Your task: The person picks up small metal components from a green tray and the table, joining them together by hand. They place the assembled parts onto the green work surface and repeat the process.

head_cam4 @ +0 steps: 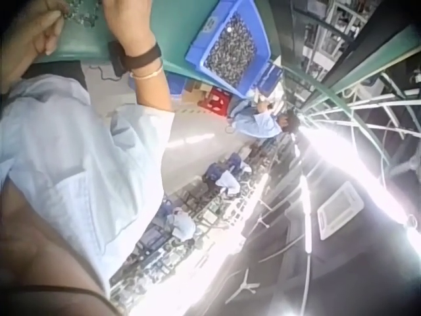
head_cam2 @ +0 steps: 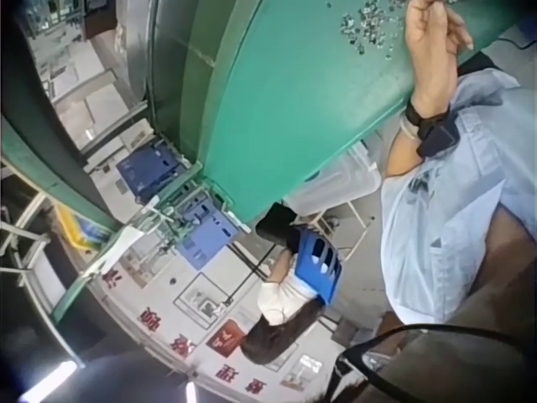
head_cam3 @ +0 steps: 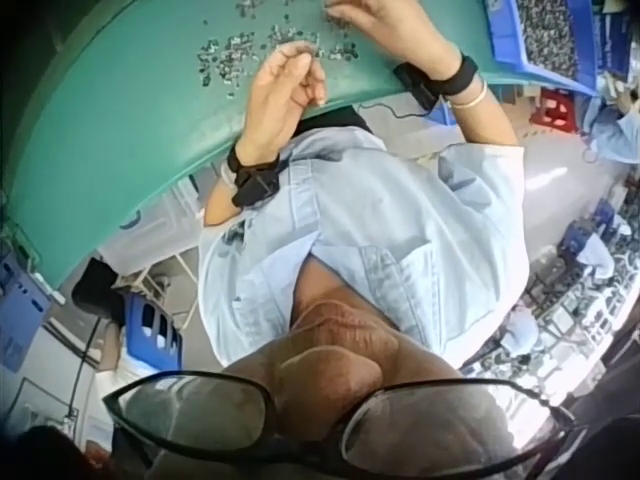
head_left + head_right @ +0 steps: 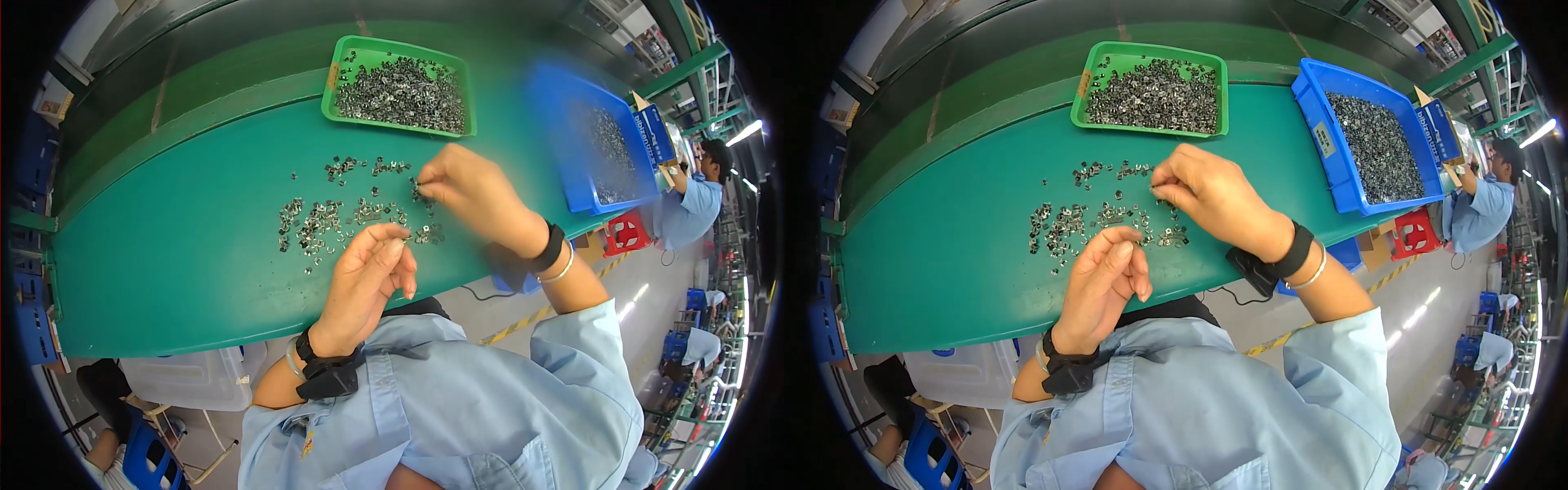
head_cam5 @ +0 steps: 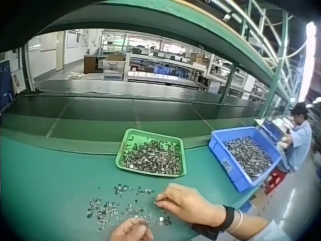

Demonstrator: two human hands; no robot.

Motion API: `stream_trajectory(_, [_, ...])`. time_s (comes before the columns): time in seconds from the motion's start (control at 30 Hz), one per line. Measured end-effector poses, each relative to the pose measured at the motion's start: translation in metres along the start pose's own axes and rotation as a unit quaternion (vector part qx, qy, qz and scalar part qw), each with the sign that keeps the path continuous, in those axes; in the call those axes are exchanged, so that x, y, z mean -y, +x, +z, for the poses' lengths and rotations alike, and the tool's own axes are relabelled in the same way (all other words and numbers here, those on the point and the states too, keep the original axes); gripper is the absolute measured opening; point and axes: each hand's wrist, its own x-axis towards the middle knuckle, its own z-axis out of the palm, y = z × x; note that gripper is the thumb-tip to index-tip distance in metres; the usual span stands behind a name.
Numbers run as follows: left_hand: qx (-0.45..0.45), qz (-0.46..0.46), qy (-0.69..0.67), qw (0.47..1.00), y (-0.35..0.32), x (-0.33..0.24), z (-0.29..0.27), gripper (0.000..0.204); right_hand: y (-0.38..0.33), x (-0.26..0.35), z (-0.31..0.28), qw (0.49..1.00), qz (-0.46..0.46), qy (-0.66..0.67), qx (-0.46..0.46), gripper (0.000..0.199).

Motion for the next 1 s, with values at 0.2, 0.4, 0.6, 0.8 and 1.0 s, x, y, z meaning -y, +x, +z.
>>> stream_trajectory(0.2, [-0.04,0.027,0.037,0.998,0.006,0.001,0.013,0.019,-0.022,0.027,0.004,0.996,-0.067,0.062,-0.018,0.015])
stream_trajectory(0.4, [-0.033,0.036,0.078,0.996,0.006,0.007,0.018,0.019,-0.035,0.028,0.011,0.99,-0.118,0.045,-0.069,0.018])
stream_trajectory(0.6, [0.006,0.015,0.025,1.0,0.004,0.013,0.015,0.016,-0.053,0.027,0.016,0.986,-0.101,0.087,-0.097,0.018])
stream_trajectory(0.8, [0.082,0.011,-0.096,0.992,-0.001,0.027,0.016,0.014,-0.072,0.039,0.022,0.972,-0.058,0.199,-0.111,0.019])
stream_trajectory(1.0, [0.094,0.014,-0.037,0.995,0.004,0.027,0.017,0.016,-0.077,0.033,0.018,0.971,-0.05,0.207,-0.111,0.021])
